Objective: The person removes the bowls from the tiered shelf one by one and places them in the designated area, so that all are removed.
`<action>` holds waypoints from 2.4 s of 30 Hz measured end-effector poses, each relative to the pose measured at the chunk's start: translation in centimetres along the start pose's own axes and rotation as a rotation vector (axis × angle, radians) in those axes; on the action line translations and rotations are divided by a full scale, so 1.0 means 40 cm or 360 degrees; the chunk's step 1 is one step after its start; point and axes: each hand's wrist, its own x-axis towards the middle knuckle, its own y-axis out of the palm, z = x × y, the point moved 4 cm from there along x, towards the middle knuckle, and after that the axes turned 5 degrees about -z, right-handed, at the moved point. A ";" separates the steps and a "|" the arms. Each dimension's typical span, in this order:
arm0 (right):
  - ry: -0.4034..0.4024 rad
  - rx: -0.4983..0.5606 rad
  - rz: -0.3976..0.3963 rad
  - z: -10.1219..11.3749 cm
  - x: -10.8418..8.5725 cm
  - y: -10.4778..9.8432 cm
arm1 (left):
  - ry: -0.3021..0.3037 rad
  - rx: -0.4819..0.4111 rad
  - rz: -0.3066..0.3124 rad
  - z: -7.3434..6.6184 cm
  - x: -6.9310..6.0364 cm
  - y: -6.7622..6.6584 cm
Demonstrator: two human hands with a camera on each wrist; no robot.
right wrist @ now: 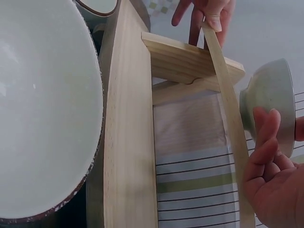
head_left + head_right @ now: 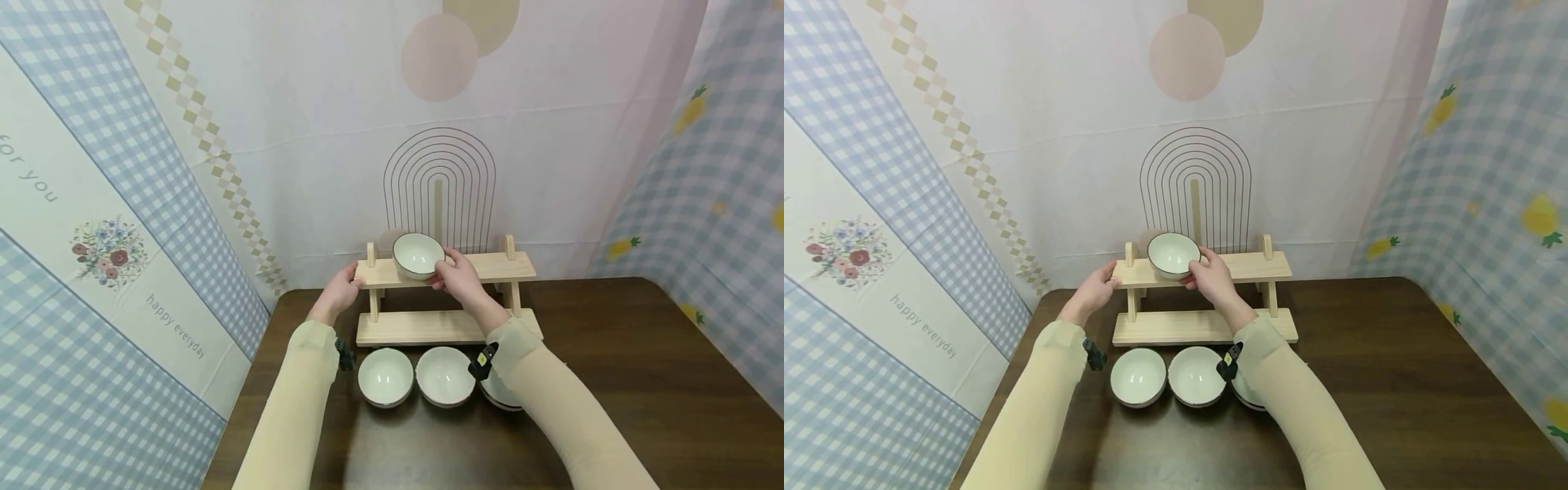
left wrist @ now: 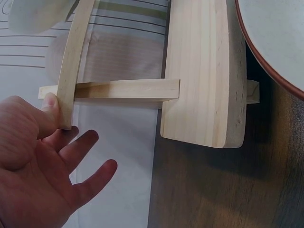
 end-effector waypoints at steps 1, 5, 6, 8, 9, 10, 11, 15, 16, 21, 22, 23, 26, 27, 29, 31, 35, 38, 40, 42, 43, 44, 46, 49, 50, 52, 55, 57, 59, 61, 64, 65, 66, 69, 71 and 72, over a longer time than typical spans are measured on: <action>0.0001 0.0006 -0.0001 0.001 -0.001 0.000 | -0.0005 0.0000 -0.0001 -0.001 0.001 -0.001; 0.0005 0.0051 0.0007 -0.003 -0.006 -0.002 | -0.0010 0.0011 -0.0012 0.001 0.004 -0.004; 0.0010 0.0072 0.0013 -0.007 -0.009 -0.004 | -0.0007 0.0016 -0.0016 0.001 0.004 -0.005; 0.0019 0.0110 0.0034 -0.017 -0.019 -0.010 | 0.0006 0.0032 -0.0023 0.001 0.003 -0.005; 0.0026 0.0133 0.0047 -0.022 -0.027 -0.014 | 0.0014 0.0034 -0.0025 0.001 0.002 -0.006; 0.0032 0.0155 0.0059 -0.029 -0.035 -0.020 | 0.0022 0.0040 -0.0024 0.002 0.001 -0.005; 0.0034 0.0175 0.0078 -0.035 -0.045 -0.026 | 0.0030 0.0046 -0.0021 0.002 -0.001 -0.005; 0.0032 0.0235 0.0132 -0.056 -0.082 -0.064 | 0.0050 0.0057 -0.0008 0.007 -0.006 -0.006; 0.0028 0.0236 0.0142 -0.062 -0.087 -0.078 | 0.0051 0.0060 -0.0004 0.009 -0.006 -0.004; 0.0014 0.0151 0.0159 -0.081 -0.116 -0.153 | 0.0034 0.0068 -0.0007 0.017 -0.008 -0.004; 0.0011 0.0116 0.0154 -0.085 -0.123 -0.169 | 0.0034 0.0069 -0.0010 0.017 -0.008 -0.005; 0.0008 0.0081 0.0153 -0.089 -0.129 -0.186 | 0.0035 0.0072 -0.0015 0.016 -0.008 -0.006; 0.0005 -0.0030 0.0150 -0.112 -0.149 -0.243 | 0.0051 0.0082 -0.0023 0.013 -0.004 -0.005; 0.0002 -0.0057 0.0154 -0.121 -0.156 -0.262 | 0.0055 0.0080 -0.0023 0.011 -0.003 -0.004; 0.0005 -0.0101 0.0164 -0.141 -0.171 -0.301 | 0.0059 0.0078 -0.0023 0.007 -0.001 -0.003; 0.0017 -0.0140 0.0165 -0.158 -0.185 -0.339 | 0.0060 0.0079 -0.0027 0.005 0.003 0.000; 0.0057 -0.0211 0.0165 -0.186 -0.215 -0.401 | 0.0055 0.0075 -0.0036 0.005 0.008 0.003; 0.0088 -0.0244 0.0159 -0.206 -0.236 -0.434 | 0.0051 0.0060 -0.0041 0.008 0.007 0.004; 0.0107 -0.0260 0.0155 -0.219 -0.249 -0.455 | 0.0053 0.0054 -0.0038 0.009 0.005 0.003; 0.0118 -0.0275 0.0154 -0.232 -0.261 -0.476 | 0.0052 0.0056 -0.0032 0.009 0.003 0.003; 0.0118 -0.0284 0.0154 -0.237 -0.266 -0.487 | 0.0050 0.0059 -0.0029 0.009 0.002 0.003; 0.0123 -0.0292 0.0148 -0.242 -0.270 -0.498 | 0.0047 0.0060 -0.0024 0.008 0.001 0.003; 0.0116 -0.0306 0.0142 -0.250 -0.278 -0.519 | 0.0042 0.0056 -0.0017 0.006 -0.001 0.003; 0.0101 -0.0333 0.0139 -0.257 -0.286 -0.547 | 0.0041 0.0053 -0.0015 0.003 -0.001 0.001; 0.0104 -0.0342 0.0135 -0.259 -0.289 -0.556 | 0.0044 0.0054 -0.0016 0.001 -0.002 0.000; 0.0101 -0.0370 0.0147 -0.265 -0.293 -0.573 | 0.0051 0.0058 -0.0014 0.000 -0.001 -0.001; 0.0119 -0.0424 0.0167 -0.274 -0.298 -0.600 | 0.0055 0.0051 -0.0007 0.001 -0.002 -0.001; 0.0130 -0.0457 0.0201 -0.282 -0.300 -0.618 | 0.0051 0.0033 0.0001 0.002 -0.002 0.001; 0.0148 -0.0484 0.0238 -0.288 -0.302 -0.635 | 0.0044 0.0020 0.0006 0.004 -0.002 0.002; 0.0160 -0.0504 0.0290 -0.293 -0.304 -0.650 | 0.0040 0.0017 0.0004 0.006 -0.001 0.001; 0.0181 -0.0514 0.0367 -0.297 -0.304 -0.668 | 0.0041 0.0018 0.0002 0.008 0.002 0.001; 0.0187 -0.0519 0.0394 -0.299 -0.304 -0.673 | 0.0043 0.0018 0.0000 0.007 0.002 0.000; 0.0187 -0.0520 0.0423 -0.302 -0.304 -0.678 | 0.0045 0.0019 0.0000 0.007 0.003 0.000; 0.0207 -0.0525 0.0502 -0.310 -0.304 -0.688 | 0.0043 0.0022 -0.0001 0.004 0.001 -0.002; 0.0220 -0.0523 0.0546 -0.318 -0.306 -0.692 | 0.0044 0.0035 -0.0003 0.002 0.000 -0.002; 0.0226 -0.0520 0.0565 -0.321 -0.306 -0.694 | 0.0044 0.0041 -0.0004 0.002 0.000 -0.003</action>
